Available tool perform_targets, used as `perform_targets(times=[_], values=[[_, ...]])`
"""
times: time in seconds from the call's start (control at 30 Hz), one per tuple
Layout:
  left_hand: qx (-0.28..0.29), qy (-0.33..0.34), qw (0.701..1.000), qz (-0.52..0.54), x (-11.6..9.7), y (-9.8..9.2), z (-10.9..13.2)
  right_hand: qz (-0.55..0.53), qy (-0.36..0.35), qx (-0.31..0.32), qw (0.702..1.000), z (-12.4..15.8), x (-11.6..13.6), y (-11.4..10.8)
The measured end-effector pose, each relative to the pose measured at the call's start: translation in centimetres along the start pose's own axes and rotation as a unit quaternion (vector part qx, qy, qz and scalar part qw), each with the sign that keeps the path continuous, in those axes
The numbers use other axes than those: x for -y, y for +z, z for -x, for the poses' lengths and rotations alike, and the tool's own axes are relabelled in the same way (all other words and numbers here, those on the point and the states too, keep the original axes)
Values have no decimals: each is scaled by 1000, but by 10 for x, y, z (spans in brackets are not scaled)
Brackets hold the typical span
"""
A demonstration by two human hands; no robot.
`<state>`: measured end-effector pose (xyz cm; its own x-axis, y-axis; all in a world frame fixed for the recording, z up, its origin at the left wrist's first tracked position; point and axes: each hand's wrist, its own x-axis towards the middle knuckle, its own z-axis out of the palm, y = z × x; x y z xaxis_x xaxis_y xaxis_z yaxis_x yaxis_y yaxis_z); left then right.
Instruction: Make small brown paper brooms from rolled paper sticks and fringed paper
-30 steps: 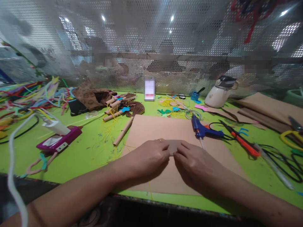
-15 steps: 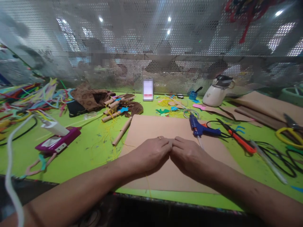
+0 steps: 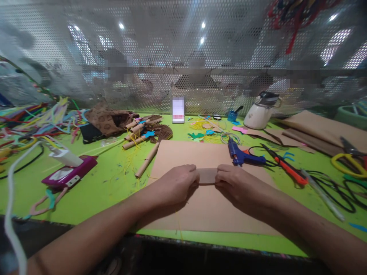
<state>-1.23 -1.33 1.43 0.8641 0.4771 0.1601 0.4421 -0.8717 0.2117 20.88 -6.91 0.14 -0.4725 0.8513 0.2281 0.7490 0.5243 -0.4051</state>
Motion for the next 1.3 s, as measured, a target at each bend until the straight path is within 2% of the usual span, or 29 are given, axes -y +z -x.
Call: perform_targets(times=[0.13, 0.4, 0.53, 0.63, 0.7, 0.77, 0.87, 0.93, 1.0, 1.13, 1.23, 1.3], values=[[15, -35, 999, 29, 0, -9, 3, 9, 9, 10, 1000, 0, -1, 1], [73, -58, 994, 54, -1, -23, 4, -4, 35, 8, 999, 2, -2, -2], [69, -64, 993, 73, -1, -25, 2, -30, 45, 13, 998, 0, 2, -4], [52, -81, 987, 127, 0, -27, 0, -74, 90, 11, 993, 0, 6, -10], [42, -90, 973, 206, 2, -29, -1, -137, 112, 37, 984, 0, 8, -19], [51, -89, 944, 314, 5, -32, -2, -230, 111, 77, 964, 0, 7, -30], [103, -94, 885, 445, 8, -34, -1, -338, 103, 129, 927, 0, 5, -40], [133, -107, 873, 457, 8, -33, -1, -342, 114, 146, 921, -2, 3, -38], [128, -113, 902, 397, 7, -29, -1, -284, 125, 133, 941, -3, 3, -31], [71, -85, 973, 202, 4, -18, -2, -128, 132, 64, 981, -6, 3, -10], [30, -28, 992, 118, 7, -6, -5, -78, 100, 27, 991, -7, 2, 1], [18, -12, 996, 92, 10, 1, -7, -66, 71, 12, 995, -8, 2, 5]])
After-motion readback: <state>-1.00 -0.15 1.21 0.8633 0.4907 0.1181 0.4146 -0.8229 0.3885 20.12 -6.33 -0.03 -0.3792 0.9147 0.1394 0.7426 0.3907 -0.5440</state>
